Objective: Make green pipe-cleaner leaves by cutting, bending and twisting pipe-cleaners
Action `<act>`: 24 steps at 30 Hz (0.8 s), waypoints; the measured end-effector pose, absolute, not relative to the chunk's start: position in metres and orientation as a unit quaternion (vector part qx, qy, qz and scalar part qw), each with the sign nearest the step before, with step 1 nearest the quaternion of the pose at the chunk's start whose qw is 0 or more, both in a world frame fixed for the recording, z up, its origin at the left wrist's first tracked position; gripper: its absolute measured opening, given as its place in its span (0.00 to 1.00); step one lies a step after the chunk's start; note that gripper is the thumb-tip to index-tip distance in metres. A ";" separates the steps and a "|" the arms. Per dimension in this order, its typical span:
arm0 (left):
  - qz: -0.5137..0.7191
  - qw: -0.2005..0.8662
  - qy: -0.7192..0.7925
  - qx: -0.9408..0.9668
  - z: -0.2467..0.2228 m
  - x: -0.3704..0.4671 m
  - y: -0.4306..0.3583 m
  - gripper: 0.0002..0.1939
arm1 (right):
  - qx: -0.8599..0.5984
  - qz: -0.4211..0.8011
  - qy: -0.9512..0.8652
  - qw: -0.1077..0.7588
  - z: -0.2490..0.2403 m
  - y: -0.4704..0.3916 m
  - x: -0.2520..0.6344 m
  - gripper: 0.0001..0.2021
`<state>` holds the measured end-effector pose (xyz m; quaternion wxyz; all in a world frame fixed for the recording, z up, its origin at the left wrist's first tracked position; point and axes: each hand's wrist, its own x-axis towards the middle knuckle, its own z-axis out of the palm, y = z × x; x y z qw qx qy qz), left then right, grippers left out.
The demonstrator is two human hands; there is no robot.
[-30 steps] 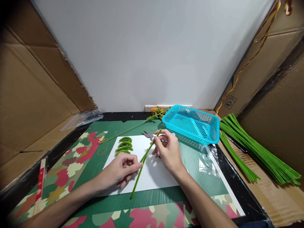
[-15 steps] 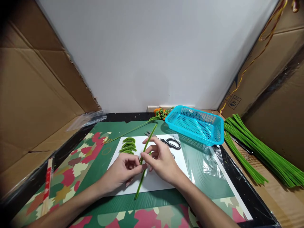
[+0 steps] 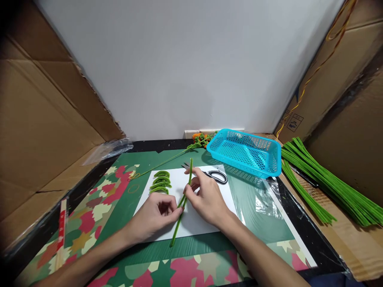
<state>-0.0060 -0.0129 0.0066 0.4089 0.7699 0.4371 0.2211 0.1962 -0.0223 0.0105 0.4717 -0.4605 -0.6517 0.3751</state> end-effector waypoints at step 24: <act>0.197 0.374 0.423 0.802 0.013 -0.011 -0.014 0.19 | -0.533 0.255 -0.530 0.608 0.008 -0.010 0.209 0.14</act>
